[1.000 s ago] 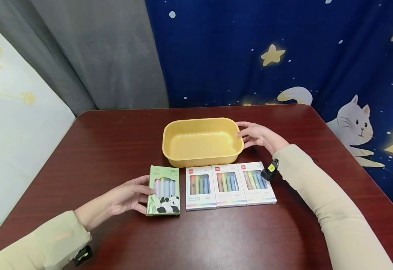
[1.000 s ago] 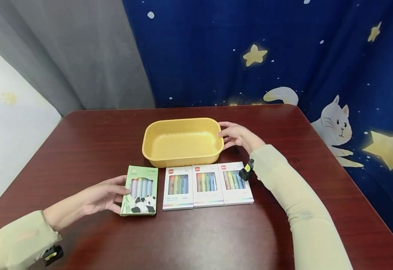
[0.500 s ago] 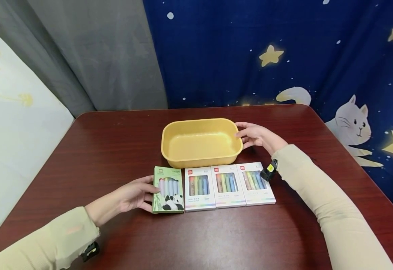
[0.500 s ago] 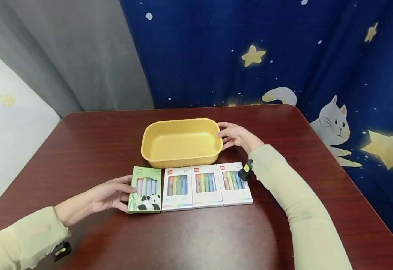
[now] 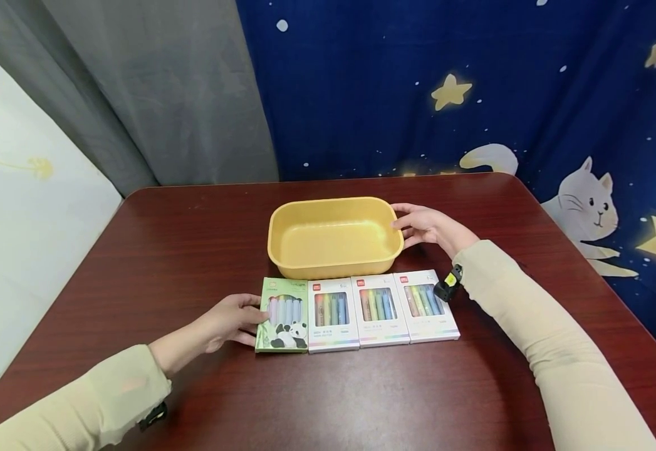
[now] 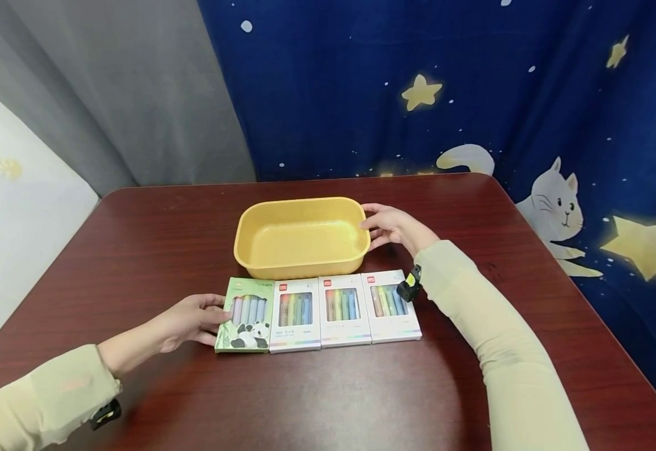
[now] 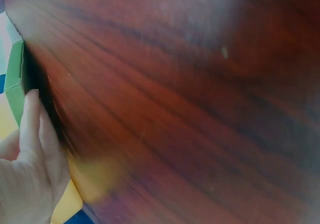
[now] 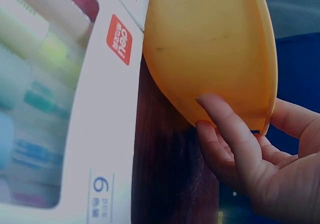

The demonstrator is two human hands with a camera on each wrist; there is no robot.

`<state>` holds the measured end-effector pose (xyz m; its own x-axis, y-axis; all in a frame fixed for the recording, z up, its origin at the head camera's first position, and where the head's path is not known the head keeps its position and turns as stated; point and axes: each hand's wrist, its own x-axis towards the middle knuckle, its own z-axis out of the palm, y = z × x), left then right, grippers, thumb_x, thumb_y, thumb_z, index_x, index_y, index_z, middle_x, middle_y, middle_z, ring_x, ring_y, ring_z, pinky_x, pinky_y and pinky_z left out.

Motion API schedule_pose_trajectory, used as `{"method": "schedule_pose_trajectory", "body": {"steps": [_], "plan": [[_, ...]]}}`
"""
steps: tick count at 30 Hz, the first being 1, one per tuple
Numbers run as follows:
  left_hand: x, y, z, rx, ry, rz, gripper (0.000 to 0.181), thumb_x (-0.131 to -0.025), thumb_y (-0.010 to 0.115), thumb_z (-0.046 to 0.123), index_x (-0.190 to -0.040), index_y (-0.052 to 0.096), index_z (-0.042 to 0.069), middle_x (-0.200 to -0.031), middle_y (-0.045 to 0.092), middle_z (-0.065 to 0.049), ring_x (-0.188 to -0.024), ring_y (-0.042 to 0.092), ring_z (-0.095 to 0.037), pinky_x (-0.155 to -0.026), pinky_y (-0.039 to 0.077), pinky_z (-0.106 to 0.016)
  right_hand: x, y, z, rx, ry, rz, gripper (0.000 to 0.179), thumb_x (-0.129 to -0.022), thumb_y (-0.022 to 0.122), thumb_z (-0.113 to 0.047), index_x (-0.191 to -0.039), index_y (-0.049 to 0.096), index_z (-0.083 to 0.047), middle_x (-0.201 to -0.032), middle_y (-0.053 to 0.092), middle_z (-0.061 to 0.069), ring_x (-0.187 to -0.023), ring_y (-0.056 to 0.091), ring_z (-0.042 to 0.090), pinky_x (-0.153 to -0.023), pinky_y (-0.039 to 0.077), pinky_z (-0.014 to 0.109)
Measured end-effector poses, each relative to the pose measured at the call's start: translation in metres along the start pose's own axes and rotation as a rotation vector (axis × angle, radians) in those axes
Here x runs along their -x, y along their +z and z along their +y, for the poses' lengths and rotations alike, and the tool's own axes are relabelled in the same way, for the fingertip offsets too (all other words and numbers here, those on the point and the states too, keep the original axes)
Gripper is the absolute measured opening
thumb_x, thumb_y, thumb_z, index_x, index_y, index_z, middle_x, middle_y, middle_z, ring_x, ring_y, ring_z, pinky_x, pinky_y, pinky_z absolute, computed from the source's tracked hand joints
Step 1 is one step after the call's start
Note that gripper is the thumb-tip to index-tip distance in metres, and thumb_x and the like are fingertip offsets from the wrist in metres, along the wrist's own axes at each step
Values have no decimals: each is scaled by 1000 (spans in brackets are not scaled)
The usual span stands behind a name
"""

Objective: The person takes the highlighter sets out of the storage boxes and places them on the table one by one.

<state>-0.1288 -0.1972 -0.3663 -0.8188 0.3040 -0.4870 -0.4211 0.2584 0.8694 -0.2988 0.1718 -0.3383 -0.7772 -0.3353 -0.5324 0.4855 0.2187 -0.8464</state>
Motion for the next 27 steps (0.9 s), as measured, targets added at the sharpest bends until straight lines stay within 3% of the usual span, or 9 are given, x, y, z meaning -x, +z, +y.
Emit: {"method": "schedule_pose_trajectory", "body": {"steps": [4, 9, 17, 27], "plan": [[-1, 4, 2, -186, -12, 97, 47, -88, 58, 7, -126, 39, -12, -85, 59, -12, -62, 61, -17, -56, 55, -35, 1, 0, -1, -17, 10, 0, 64, -92, 50, -3, -146, 19, -19, -118, 45, 16, -86, 62, 24, -70, 54, 40], [0, 7, 5, -338, -6, 144, 47, -86, 60, 12, -124, 42, -9, -78, 53, -12, -51, 56, -15, -47, 53, -34, 0, 2, -1, -18, 12, 0, 65, -92, 50, -3, -146, 18, -19, -122, 42, 16, -92, 61, 25, -75, 53, 43], [0, 12, 9, -491, -12, 198, 43, -85, 61, 16, -119, 46, -6, -77, 53, -10, -48, 55, -16, -45, 52, -32, 0, 3, 1, -21, 4, -7, 65, -93, 48, -5, -147, 15, -20, -127, 39, 15, -100, 57, 27, -73, 54, 42], [-2, 15, 10, -622, -6, 214, 46, -85, 62, 16, -120, 43, -6, -73, 52, -10, -45, 55, -18, -41, 50, -32, 0, 2, 2, -30, -1, -10, 64, -93, 49, -6, -147, 16, -19, -123, 41, 14, -91, 59, 23, -73, 53, 44]]}}
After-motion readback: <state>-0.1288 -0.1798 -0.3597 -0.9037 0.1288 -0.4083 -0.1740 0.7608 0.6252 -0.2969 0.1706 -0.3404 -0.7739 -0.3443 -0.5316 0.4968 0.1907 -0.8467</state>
